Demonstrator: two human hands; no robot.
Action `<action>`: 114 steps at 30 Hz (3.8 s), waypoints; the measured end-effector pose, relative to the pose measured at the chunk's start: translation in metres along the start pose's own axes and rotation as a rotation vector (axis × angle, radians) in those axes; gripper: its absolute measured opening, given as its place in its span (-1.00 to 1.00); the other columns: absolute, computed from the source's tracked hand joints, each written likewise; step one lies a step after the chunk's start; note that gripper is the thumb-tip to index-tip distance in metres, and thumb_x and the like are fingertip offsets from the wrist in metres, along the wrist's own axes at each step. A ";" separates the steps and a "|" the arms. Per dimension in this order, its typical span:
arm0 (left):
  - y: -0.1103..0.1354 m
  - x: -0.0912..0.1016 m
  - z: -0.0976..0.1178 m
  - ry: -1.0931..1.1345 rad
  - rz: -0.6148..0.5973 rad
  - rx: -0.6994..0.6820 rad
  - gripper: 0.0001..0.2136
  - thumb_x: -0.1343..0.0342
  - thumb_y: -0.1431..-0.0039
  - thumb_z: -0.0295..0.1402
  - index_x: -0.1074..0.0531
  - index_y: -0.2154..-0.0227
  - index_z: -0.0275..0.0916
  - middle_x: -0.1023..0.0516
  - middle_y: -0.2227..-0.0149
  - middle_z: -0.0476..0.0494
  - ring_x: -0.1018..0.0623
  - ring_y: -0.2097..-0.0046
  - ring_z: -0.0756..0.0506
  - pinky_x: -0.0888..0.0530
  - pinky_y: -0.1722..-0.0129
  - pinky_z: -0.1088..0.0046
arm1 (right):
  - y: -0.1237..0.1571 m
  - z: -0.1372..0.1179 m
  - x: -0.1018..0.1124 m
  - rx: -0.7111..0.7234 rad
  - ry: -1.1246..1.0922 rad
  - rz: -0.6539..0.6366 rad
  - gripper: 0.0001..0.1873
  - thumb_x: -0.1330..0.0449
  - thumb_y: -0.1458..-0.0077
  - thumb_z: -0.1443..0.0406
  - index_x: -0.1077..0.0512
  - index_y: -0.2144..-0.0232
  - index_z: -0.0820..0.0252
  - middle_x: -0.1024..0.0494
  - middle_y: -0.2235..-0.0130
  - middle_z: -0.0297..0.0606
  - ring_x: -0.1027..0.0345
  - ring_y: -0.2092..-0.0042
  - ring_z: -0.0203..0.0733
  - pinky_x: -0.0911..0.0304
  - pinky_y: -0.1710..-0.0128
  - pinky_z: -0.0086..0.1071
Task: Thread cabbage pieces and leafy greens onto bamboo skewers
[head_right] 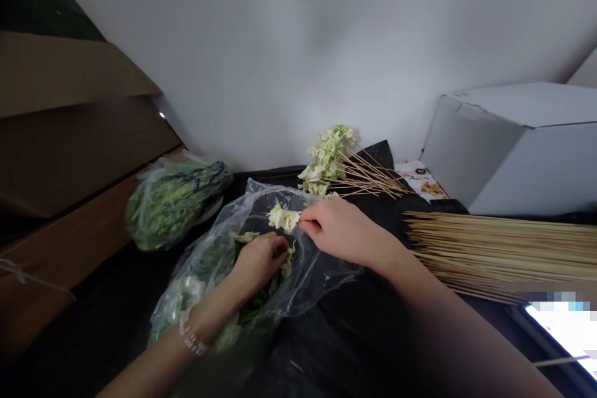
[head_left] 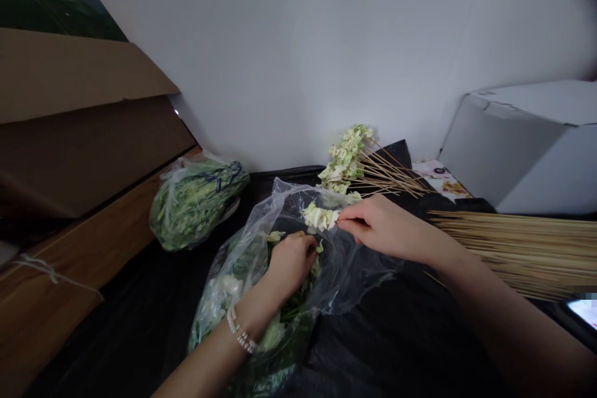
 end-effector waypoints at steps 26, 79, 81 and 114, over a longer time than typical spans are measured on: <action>0.000 0.026 -0.042 1.553 0.364 0.351 -0.63 -0.47 0.27 -0.26 -0.42 0.45 -0.29 -0.47 0.50 0.09 -0.53 0.45 0.09 -0.59 0.26 0.51 | 0.002 0.002 -0.005 0.055 -0.060 -0.158 -0.69 -0.06 -0.17 0.35 -0.34 0.62 0.21 -0.40 0.60 -0.40 -0.11 0.55 -0.40 0.07 0.47 -0.40; 0.003 0.030 -0.038 1.349 0.375 0.308 -0.70 -0.45 0.24 -0.26 -0.49 0.48 -0.28 -0.51 0.51 0.04 -0.52 0.46 0.05 -0.60 0.35 0.49 | -0.010 0.011 -0.033 -0.025 -0.018 -0.031 -0.71 -0.04 -0.11 0.35 -0.22 0.65 0.19 -0.20 0.63 -0.43 0.04 0.55 -0.37 0.18 0.48 -0.35; 0.003 0.030 -0.038 1.341 0.377 0.305 -0.69 -0.45 0.24 -0.26 -0.49 0.48 -0.28 -0.52 0.51 0.04 -0.52 0.46 0.05 -0.60 0.34 0.49 | -0.011 0.013 -0.037 -0.030 -0.050 -0.044 -0.70 -0.03 -0.11 0.35 -0.25 0.65 0.19 -0.24 0.64 -0.42 0.03 0.55 -0.36 0.16 0.48 -0.35; 0.004 0.034 -0.044 1.376 0.496 0.329 -0.64 -0.44 0.21 -0.24 -0.46 0.37 -0.27 -0.56 0.48 0.04 -0.59 0.41 0.01 -0.58 0.31 0.48 | 0.000 0.014 -0.007 -0.088 0.049 -0.098 -0.85 -0.13 -0.12 0.36 -0.49 0.44 0.16 -0.48 0.49 -0.34 -0.21 0.47 -0.33 0.06 0.45 -0.40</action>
Point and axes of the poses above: each hand's wrist, its own y-axis away from the middle knuckle, its own x-axis out of the back of the hand, z = x × y, the point moved 7 cm from there along -y, towards the middle knuckle
